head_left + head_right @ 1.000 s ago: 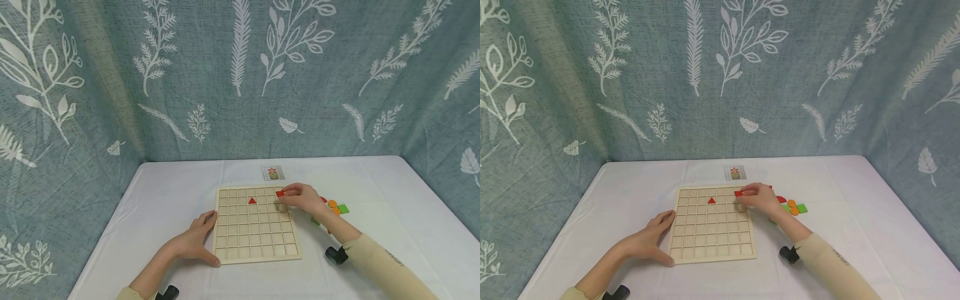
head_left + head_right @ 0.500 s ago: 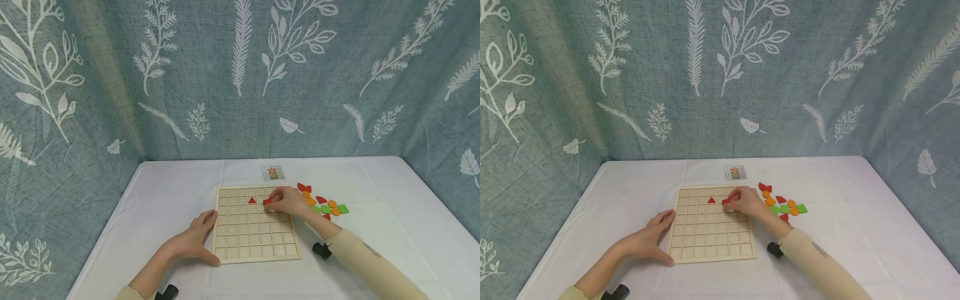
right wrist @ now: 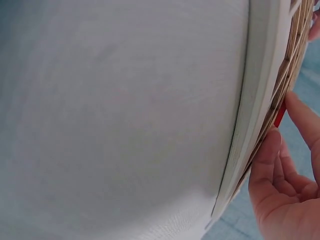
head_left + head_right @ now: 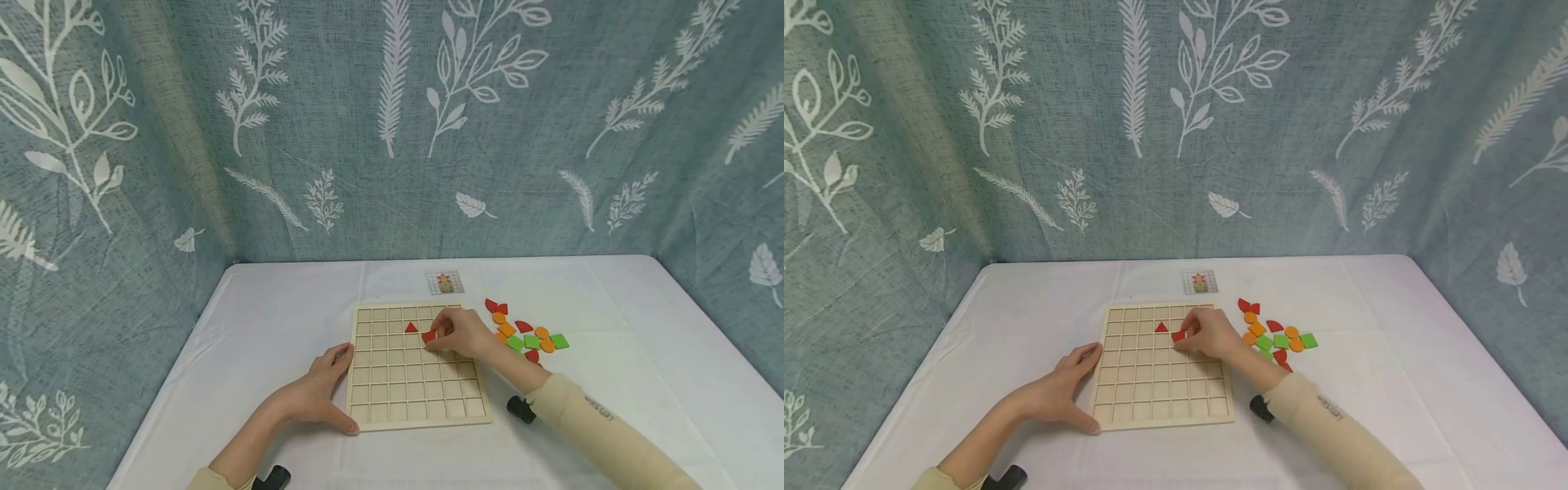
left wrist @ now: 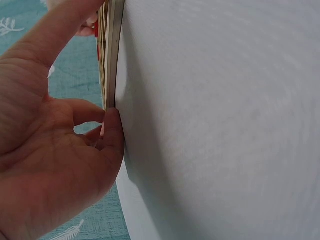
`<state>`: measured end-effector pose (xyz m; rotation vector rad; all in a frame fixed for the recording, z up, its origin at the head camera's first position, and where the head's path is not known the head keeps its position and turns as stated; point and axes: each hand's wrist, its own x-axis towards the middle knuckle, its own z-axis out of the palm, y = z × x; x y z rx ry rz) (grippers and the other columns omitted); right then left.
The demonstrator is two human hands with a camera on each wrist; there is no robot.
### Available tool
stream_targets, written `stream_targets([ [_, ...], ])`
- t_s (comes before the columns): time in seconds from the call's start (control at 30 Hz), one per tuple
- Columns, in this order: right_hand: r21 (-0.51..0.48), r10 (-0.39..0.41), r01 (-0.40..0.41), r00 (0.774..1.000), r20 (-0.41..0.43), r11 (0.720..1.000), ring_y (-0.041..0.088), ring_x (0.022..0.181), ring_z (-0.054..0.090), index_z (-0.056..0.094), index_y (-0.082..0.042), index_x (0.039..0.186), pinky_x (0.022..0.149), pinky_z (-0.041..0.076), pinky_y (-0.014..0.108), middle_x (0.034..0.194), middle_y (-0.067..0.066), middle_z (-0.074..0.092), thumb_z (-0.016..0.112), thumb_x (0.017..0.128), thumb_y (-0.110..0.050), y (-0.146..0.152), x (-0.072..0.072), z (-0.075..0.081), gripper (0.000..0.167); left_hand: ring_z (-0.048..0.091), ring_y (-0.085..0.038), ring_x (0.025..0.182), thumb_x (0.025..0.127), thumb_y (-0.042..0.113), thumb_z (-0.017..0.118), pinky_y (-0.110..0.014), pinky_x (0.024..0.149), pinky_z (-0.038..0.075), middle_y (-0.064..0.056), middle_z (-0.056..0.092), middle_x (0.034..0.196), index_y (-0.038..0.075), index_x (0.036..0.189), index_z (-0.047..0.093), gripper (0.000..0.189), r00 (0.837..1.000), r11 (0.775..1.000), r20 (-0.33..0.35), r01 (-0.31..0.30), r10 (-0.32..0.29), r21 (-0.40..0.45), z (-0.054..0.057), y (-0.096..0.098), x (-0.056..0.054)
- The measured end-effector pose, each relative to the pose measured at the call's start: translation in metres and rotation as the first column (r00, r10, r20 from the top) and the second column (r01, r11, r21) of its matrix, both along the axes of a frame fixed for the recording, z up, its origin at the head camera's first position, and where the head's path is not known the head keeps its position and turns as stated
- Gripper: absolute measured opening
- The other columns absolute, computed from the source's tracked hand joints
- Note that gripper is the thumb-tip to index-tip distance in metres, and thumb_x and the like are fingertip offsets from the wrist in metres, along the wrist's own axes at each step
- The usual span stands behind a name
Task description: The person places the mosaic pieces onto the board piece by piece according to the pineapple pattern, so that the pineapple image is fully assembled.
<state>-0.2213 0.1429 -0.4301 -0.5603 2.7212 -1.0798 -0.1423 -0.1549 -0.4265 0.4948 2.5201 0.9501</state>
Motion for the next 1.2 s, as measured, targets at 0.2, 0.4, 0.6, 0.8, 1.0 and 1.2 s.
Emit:
stream_targets([
  [0.2, -0.012, 0.004, -0.004, 1.0, -0.015, 1.0, 0.01, 0.062, 0.052, 0.067, -0.01, 0.09, 0.062, 0.045, 0.027, 0.069, -0.006, 0.058, 0.083, 0.079, -0.022, -0.0004, -0.0006, -0.002, 0.023, 0.018, -0.039, 0.141, 0.054, 0.038, 0.094, -0.06, 0.109, 0.025, -0.018, 0.012, 0.159, -0.005, 0.153, 0.016, 0.133, 1.0, 1.0, -0.005, -0.002, 0.002, 0.002, 0.0011, -0.0001, 0.001],
  [0.4, -0.014, 0.018, -0.019, 0.999, -0.028, 1.0, 0.01, 0.06, 0.051, 0.067, -0.01, 0.09, 0.06, 0.043, 0.026, 0.066, -0.006, 0.057, 0.081, 0.081, -0.022, -0.0008, 0.0008, -0.0023, 0.02, 0.019, -0.038, 0.141, 0.054, 0.038, 0.094, -0.06, 0.109, 0.026, -0.018, 0.012, 0.159, -0.005, 0.153, 0.016, 0.133, 1.0, 1.0, -0.012, 0.004, -0.004, 0.003, 0.0008, 0.0002, 0.0006],
  [0.6, -0.025, 0.092, -0.095, 0.992, -0.09, 0.995, 0.009, 0.063, 0.051, 0.069, -0.01, 0.094, 0.059, 0.044, 0.025, 0.071, -0.006, 0.057, 0.077, 0.085, -0.02, -0.0035, 0.0018, -0.0034, 0.016, 0.018, -0.039, 0.141, 0.054, 0.038, 0.095, -0.06, 0.109, 0.025, -0.019, 0.012, 0.158, -0.005, 0.153, 0.016, 0.134, 1.0, 1.0, -0.009, 0.0, 0.0, 0.004, -0.0017, 0.0009, -0.0005],
  [0.8, 0.004, 0.155, -0.156, 0.972, -0.176, 0.988, 0.01, 0.07, 0.051, 0.069, -0.011, 0.091, 0.062, 0.045, 0.025, 0.075, -0.006, 0.058, 0.075, 0.087, -0.018, -0.0053, 0.0016, -0.0052, 0.01, 0.018, -0.039, 0.141, 0.054, 0.037, 0.095, -0.06, 0.109, 0.026, -0.018, 0.012, 0.159, -0.005, 0.153, 0.016, 0.133, 1.0, 1.0, -0.005, -0.004, 0.004, 0.006, -0.0028, 0.0012, -0.0011],
  [1.0, 0.005, 0.098, -0.098, 0.987, -0.127, 0.995, 0.009, 0.068, 0.053, 0.069, -0.012, 0.089, 0.062, 0.046, 0.024, 0.076, -0.007, 0.059, 0.077, 0.084, -0.017, -0.0052, 0.003, -0.0032, 0.011, 0.017, -0.04, 0.14, 0.055, 0.037, 0.095, -0.061, 0.109, 0.025, -0.02, 0.011, 0.158, -0.006, 0.153, 0.015, 0.133, 1.0, 1.0, -0.004, 0.008, -0.008, 0.016, -0.0003, 0.0006, -0.0001],
  [1.2, -0.013, 0.072, -0.073, 0.993, -0.097, 0.997, 0.008, 0.072, 0.058, 0.075, -0.01, 0.093, 0.067, 0.049, 0.023, 0.081, -0.006, 0.067, 0.075, 0.086, -0.013, -0.0063, 0.0039, -0.0014, 0.008, 0.016, -0.039, 0.141, 0.054, 0.037, 0.094, -0.06, 0.109, 0.025, -0.019, 0.011, 0.159, -0.005, 0.153, 0.015, 0.134, 1.0, 1.0, 0.001, 0.005, -0.005, 0.01, -0.001, 0.0, -0.0006],
])
